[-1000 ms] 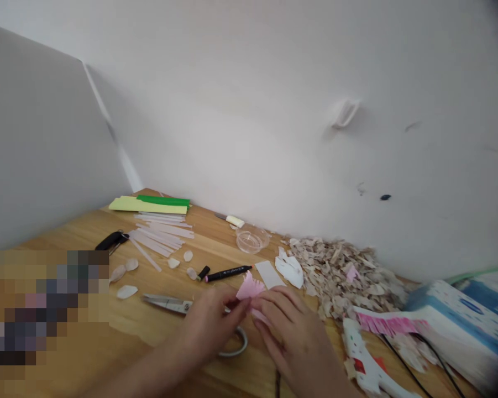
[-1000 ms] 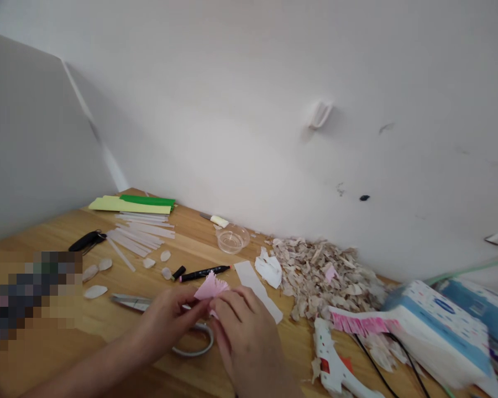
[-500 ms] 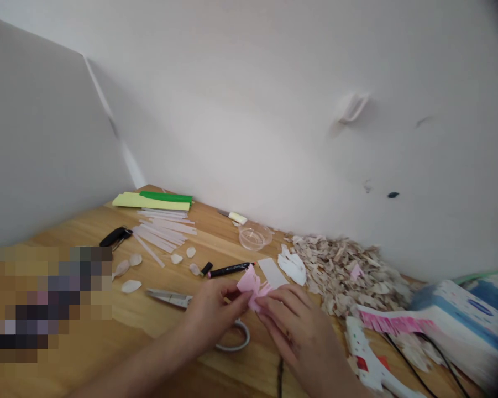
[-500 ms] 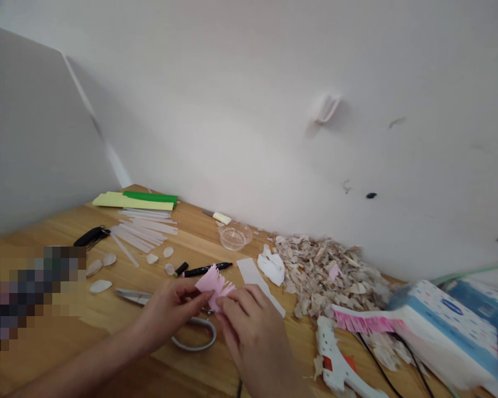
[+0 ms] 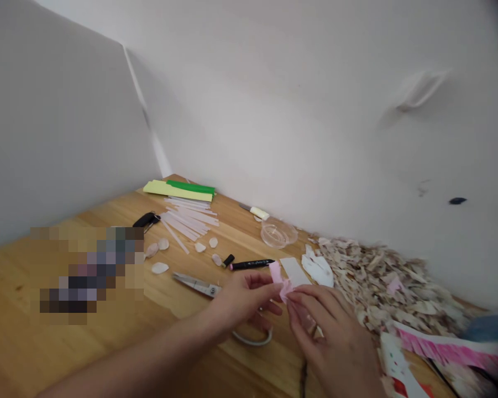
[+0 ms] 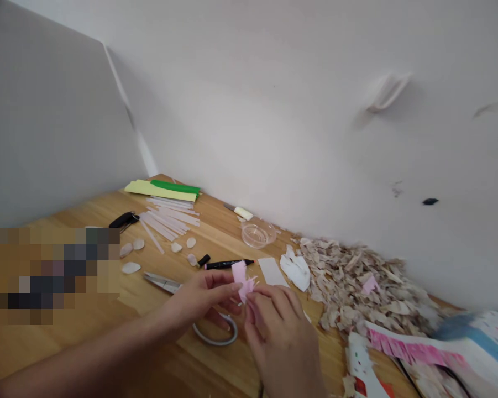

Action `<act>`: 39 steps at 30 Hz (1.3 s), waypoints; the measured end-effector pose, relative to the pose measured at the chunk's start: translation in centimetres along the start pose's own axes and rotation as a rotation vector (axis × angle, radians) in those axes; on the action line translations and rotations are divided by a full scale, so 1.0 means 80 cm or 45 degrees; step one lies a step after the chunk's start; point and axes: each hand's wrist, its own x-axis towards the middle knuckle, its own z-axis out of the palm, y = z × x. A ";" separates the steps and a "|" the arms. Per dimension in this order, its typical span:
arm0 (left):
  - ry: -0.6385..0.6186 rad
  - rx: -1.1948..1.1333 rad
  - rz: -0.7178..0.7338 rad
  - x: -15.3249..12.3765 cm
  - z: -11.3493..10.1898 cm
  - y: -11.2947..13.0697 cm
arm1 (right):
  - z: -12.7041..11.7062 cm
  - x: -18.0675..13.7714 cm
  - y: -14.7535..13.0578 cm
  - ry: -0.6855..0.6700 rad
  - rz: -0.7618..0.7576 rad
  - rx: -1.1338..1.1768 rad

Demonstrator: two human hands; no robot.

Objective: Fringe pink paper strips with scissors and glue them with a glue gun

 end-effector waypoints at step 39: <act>-0.311 0.160 -0.004 -0.002 -0.020 0.017 | -0.035 0.018 0.022 -0.660 1.056 1.452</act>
